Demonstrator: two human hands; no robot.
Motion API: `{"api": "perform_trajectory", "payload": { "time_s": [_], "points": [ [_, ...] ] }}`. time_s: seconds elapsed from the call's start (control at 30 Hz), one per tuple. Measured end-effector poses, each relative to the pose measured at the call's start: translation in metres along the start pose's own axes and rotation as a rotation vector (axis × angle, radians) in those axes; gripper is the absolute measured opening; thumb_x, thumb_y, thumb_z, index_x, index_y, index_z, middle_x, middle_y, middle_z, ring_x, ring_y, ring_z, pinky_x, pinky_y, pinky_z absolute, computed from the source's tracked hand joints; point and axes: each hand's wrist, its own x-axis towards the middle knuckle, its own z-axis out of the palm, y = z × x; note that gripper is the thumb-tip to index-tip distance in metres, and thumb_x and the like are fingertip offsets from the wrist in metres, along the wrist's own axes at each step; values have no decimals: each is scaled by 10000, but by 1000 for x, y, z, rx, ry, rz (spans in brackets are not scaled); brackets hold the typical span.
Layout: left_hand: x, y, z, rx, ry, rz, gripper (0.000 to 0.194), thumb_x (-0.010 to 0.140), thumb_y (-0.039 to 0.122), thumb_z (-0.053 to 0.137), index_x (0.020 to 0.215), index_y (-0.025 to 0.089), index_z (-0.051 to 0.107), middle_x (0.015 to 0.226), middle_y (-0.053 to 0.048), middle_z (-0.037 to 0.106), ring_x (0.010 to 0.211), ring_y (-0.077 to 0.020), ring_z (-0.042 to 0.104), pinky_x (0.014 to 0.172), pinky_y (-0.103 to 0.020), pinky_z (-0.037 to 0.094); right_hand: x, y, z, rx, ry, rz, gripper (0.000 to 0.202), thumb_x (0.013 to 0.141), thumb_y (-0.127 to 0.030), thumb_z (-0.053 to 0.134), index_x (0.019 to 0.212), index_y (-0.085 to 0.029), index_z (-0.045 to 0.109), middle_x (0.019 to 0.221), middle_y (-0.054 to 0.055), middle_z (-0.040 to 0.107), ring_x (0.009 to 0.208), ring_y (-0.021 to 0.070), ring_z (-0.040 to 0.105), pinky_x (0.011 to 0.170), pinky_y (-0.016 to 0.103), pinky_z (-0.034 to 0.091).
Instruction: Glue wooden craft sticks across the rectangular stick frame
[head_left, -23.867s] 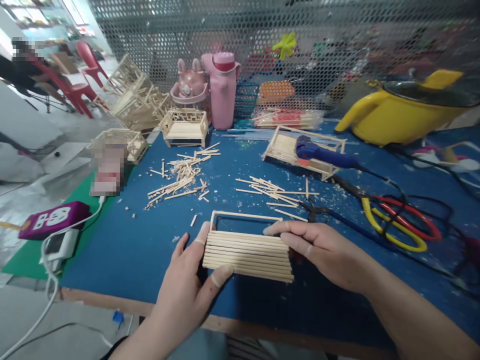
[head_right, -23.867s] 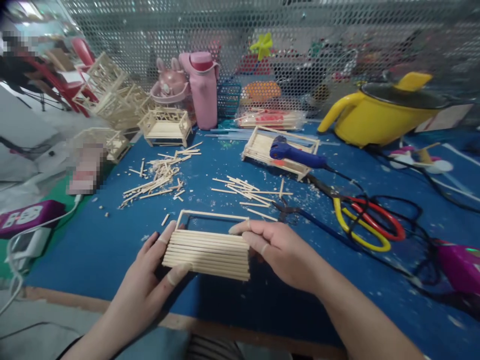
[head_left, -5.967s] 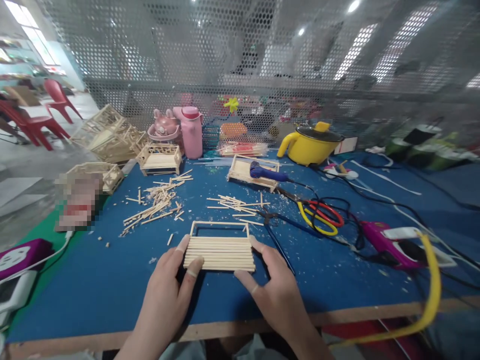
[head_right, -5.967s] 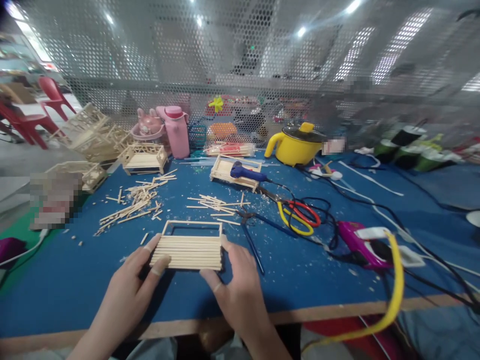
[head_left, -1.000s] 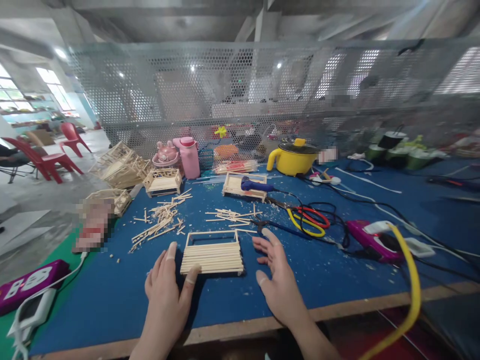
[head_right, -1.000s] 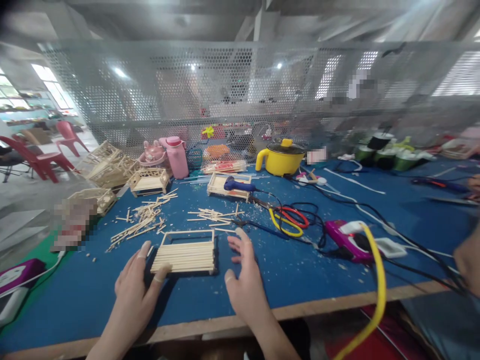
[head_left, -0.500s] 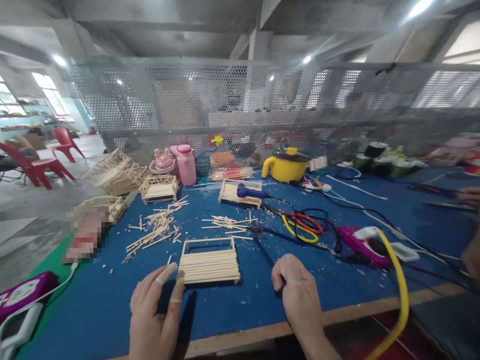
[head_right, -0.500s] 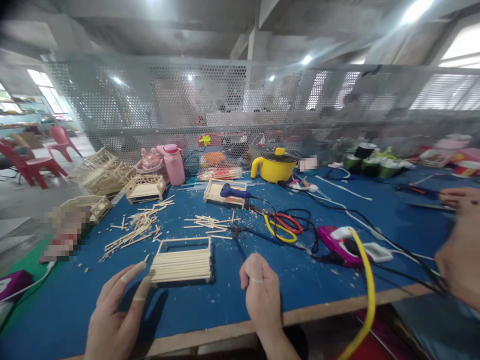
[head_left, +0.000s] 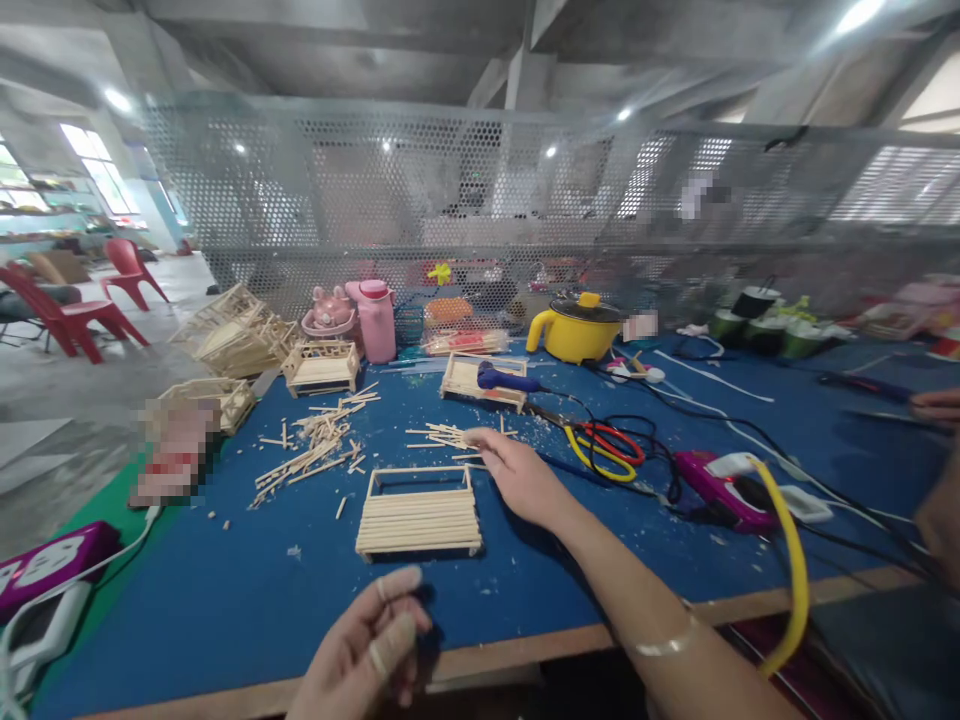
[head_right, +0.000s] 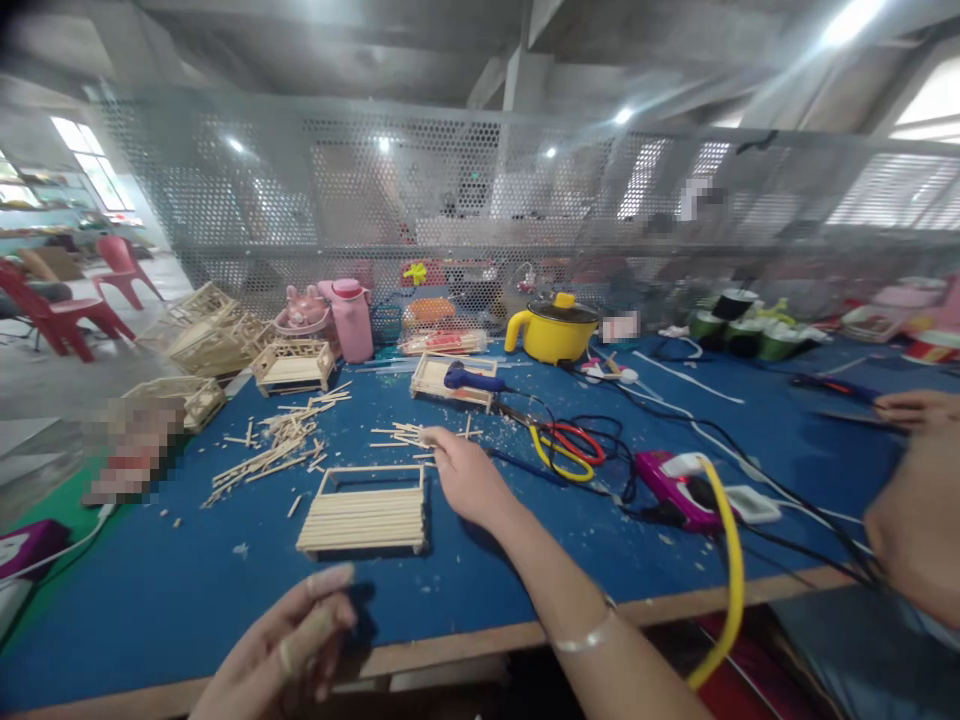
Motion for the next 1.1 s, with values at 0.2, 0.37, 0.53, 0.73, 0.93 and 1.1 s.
{"api": "perform_trajectory", "payload": {
  "time_s": [0.2,0.37,0.53,0.73,0.93,1.1],
  "points": [
    [19,12,-4,-244,9,-145,267,681,300,782,828,145,621,792,-2,623,539,-32,479,474,-138,406,33,-15,11,104,-259,11,213,753,-101,562,890,-201,691,734,-8,708,733,167,640,740,298,468],
    [31,31,-14,-97,0,-12,268,742,360,738,900,168,636,694,42,561,573,-52,488,508,-149,392,-1,-28,1,286,-320,131,175,700,-116,548,853,-200,553,608,-54,635,490,98,510,508,215,396],
    [49,67,-14,239,-235,-48,418,821,465,613,1135,191,582,975,-46,683,818,-140,635,785,-285,505,-44,-40,7,430,-305,240,180,708,-217,554,756,-233,382,562,-77,577,423,78,483,398,174,332],
    [93,100,-7,602,-490,-96,441,719,489,685,985,137,668,745,-38,695,601,-139,617,568,-245,478,-84,-69,32,774,-278,382,255,693,-262,617,742,-235,368,712,-27,637,562,100,558,460,185,406],
    [129,122,9,900,-456,50,286,488,264,836,741,190,727,670,3,721,689,-201,663,691,-286,513,-106,-77,33,568,-575,329,92,732,-163,591,769,-194,513,743,-34,588,617,73,472,540,180,343],
    [102,123,-21,915,-21,392,383,796,376,601,1134,203,656,1244,-78,651,1298,-264,460,1083,-388,328,-116,-56,17,327,-585,206,111,798,-226,576,713,-197,510,579,-71,427,546,78,368,497,198,300]
  ]
}}
